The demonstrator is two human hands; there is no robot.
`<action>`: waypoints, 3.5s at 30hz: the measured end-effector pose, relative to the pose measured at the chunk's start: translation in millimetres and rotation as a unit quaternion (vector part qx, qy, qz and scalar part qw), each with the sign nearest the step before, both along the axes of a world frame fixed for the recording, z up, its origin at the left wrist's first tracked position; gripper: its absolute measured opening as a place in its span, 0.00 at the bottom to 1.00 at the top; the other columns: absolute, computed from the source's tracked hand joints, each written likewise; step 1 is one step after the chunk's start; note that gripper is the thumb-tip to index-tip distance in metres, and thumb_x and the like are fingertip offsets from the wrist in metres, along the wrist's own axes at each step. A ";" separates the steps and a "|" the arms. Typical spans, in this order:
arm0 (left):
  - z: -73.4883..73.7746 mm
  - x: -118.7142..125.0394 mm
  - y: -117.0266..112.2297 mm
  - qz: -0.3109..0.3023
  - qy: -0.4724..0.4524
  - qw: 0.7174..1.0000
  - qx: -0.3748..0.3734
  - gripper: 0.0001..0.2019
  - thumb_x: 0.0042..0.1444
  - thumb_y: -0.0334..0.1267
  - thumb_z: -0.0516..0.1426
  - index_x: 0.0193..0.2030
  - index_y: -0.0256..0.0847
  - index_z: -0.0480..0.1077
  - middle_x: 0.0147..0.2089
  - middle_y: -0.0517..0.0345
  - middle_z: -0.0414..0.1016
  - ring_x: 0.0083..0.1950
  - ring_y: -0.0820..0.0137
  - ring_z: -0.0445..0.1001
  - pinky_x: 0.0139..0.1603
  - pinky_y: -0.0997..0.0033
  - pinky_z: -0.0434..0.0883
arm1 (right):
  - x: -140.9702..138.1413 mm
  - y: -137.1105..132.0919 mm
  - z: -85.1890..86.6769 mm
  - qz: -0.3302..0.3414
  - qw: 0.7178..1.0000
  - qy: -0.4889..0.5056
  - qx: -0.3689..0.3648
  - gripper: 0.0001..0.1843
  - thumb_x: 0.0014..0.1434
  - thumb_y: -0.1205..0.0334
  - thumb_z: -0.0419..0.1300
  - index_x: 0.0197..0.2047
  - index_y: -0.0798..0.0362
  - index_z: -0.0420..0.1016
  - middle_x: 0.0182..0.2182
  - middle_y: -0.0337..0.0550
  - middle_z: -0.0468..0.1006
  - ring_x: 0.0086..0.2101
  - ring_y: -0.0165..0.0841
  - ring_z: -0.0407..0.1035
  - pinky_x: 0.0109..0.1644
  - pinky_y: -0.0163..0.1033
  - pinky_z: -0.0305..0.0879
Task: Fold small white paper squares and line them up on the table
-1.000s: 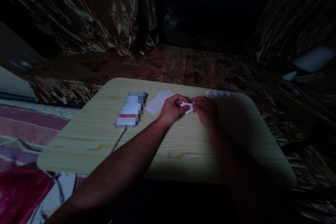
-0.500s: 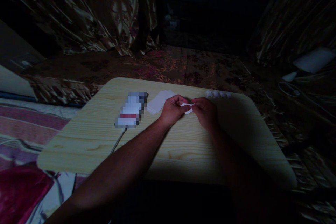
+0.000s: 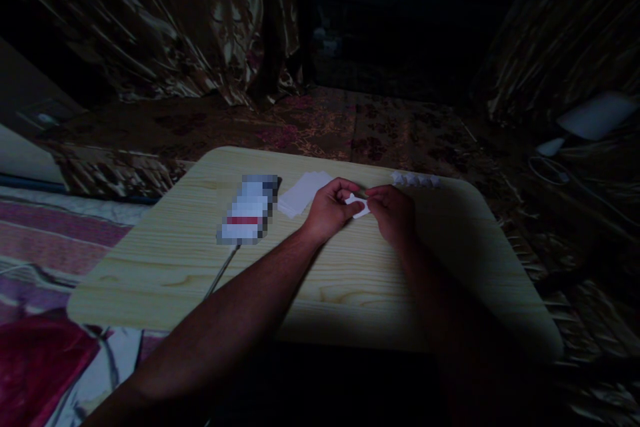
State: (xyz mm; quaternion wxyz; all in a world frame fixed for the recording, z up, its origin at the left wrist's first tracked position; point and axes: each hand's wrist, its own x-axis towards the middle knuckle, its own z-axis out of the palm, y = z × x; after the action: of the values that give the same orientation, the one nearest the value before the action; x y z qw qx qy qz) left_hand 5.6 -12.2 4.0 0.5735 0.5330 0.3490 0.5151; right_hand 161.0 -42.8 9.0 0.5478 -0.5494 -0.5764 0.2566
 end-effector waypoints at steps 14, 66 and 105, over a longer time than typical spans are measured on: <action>-0.2 -0.2 0.4 -0.009 0.010 1.000 -0.009 0.22 0.35 0.33 0.73 0.39 0.39 0.74 0.29 0.63 0.73 0.27 0.76 0.69 0.28 0.76 0.65 | -0.8 0.2 3.9 0.013 1.000 0.002 -0.007 0.09 0.51 0.62 0.62 0.38 0.51 0.78 0.25 0.36 0.79 0.25 0.31 0.70 0.29 0.35 0.63; 3.2 0.1 -2.0 -0.020 0.014 1.000 -0.007 0.22 0.36 0.30 0.71 0.39 0.40 0.71 0.28 0.66 0.71 0.26 0.78 0.66 0.28 0.76 0.63 | -2.0 3.4 -0.2 0.035 0.997 0.065 -0.022 0.09 0.49 0.60 0.64 0.36 0.49 0.74 0.27 0.38 0.80 0.28 0.34 0.74 0.32 0.38 0.68; 1.5 5.0 -4.8 -0.019 0.042 0.997 -0.061 0.17 0.36 0.40 0.73 0.29 0.37 0.72 0.23 0.64 0.71 0.20 0.79 0.62 0.21 0.76 0.57 | -1.1 6.3 -4.3 0.029 0.997 0.066 0.003 0.06 0.49 0.63 0.62 0.34 0.49 0.71 0.26 0.35 0.76 0.28 0.31 0.71 0.32 0.36 0.67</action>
State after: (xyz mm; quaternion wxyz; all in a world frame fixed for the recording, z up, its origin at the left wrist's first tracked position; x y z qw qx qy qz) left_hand 10.6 -16.9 5.6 0.5993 0.5245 0.3936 0.4591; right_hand 159.9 -36.5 4.7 0.5787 -0.5122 -0.5557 0.3065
